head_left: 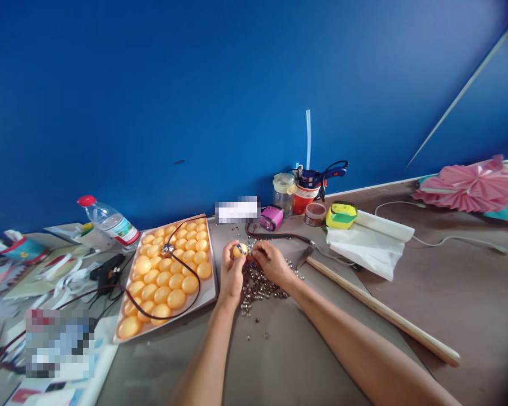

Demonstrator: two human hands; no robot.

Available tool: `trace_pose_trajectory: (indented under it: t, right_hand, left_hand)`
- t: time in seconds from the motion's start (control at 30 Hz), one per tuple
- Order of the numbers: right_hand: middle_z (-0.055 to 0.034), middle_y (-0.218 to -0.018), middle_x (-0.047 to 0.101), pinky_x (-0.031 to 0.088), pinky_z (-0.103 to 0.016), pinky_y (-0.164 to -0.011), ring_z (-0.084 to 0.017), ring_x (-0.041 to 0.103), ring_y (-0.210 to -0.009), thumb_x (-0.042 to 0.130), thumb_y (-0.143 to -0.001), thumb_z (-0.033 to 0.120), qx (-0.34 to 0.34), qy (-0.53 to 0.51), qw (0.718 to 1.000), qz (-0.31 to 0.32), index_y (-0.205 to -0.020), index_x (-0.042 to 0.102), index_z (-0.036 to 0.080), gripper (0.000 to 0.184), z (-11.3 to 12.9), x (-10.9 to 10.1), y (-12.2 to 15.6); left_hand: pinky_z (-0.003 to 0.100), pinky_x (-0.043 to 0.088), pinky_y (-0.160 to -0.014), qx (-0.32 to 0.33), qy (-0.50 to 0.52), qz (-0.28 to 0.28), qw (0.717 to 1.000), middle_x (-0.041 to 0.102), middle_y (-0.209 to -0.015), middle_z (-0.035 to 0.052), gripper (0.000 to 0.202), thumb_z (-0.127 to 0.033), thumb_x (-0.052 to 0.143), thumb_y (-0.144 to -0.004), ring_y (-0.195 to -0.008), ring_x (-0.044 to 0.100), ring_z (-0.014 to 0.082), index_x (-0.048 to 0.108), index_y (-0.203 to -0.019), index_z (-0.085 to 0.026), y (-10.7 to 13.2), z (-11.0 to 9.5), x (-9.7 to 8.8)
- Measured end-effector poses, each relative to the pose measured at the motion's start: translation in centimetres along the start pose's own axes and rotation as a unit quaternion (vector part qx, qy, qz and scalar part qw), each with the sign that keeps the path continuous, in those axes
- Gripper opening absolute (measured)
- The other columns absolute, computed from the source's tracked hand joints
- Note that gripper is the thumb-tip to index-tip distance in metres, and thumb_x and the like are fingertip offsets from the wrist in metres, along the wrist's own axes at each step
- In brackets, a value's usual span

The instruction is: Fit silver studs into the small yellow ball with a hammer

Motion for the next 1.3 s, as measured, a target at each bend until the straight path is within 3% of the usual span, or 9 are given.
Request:
trace_pose_trajectory:
  t: [0.33,0.47,0.87,1.13,1.3]
  right_hand:
    - [0.0013,-0.064,0.056,0.038,-0.026,-0.062,-0.014,0.050,-0.063,0.047,-0.077,0.026,0.004,-0.002,1.000,0.004,-0.073,0.052,0.020,0.009,-0.3,0.2,0.0]
    - [0.0013,-0.064,0.055,0.039,-0.025,-0.061,-0.014,0.049,-0.062,0.046,-0.077,0.025,-0.004,0.001,1.000,0.002,-0.072,0.052,0.019,0.010,-0.2,0.2,0.0]
    - [0.0009,-0.065,0.053,0.038,-0.026,-0.062,-0.014,0.049,-0.063,0.046,-0.077,0.026,-0.001,0.003,1.000,0.001,-0.071,0.052,0.019,0.010,0.0,0.2,0.1]
    - [0.0009,-0.064,0.053,0.039,-0.026,-0.063,-0.015,0.049,-0.063,0.047,-0.077,0.026,-0.007,-0.003,1.000,-0.012,-0.073,0.052,0.020,0.010,0.1,0.1,0.1]
    - [0.0006,-0.064,0.054,0.040,-0.026,-0.063,-0.014,0.049,-0.062,0.046,-0.078,0.026,-0.006,-0.012,1.000,-0.013,-0.073,0.052,0.019,0.010,0.1,0.0,0.1]
  left_hand:
    - [0.026,0.046,-0.079,-0.003,-0.038,0.026,0.999,0.059,-0.103,0.0043,0.042,-0.025,0.051,-0.078,-0.085,0.058,0.0145,0.050,-0.119,-0.019,0.4,-1.2,0.5]
    - [0.025,0.045,-0.076,-0.022,-0.028,0.021,0.999,0.059,-0.095,0.0026,0.040,-0.031,0.054,-0.078,-0.078,0.058,0.0128,0.048,-0.116,-0.019,0.5,-1.2,0.5]
    - [0.028,0.041,-0.084,0.039,-0.147,0.004,0.988,0.056,-0.106,0.0069,0.036,-0.038,0.054,-0.080,-0.095,0.054,0.0175,0.049,-0.109,-0.018,0.2,-1.4,0.3]
    - [0.027,0.043,-0.081,0.034,-0.125,0.001,0.992,0.056,-0.104,0.0056,0.039,-0.033,0.056,-0.078,-0.087,0.054,0.0149,0.048,-0.113,-0.019,0.2,-1.0,0.3]
    - [0.029,0.043,-0.084,0.019,-0.107,-0.004,0.994,0.055,-0.107,0.0060,0.039,-0.026,0.054,-0.078,-0.093,0.054,0.0159,0.046,-0.116,-0.019,0.3,-1.0,0.2]
Point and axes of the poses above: each hand's wrist, its own y-axis away from the middle knuckle, its own x-axis out of the palm, z = x × y, the point moved 7 cm from there along -y, towards the middle knuckle
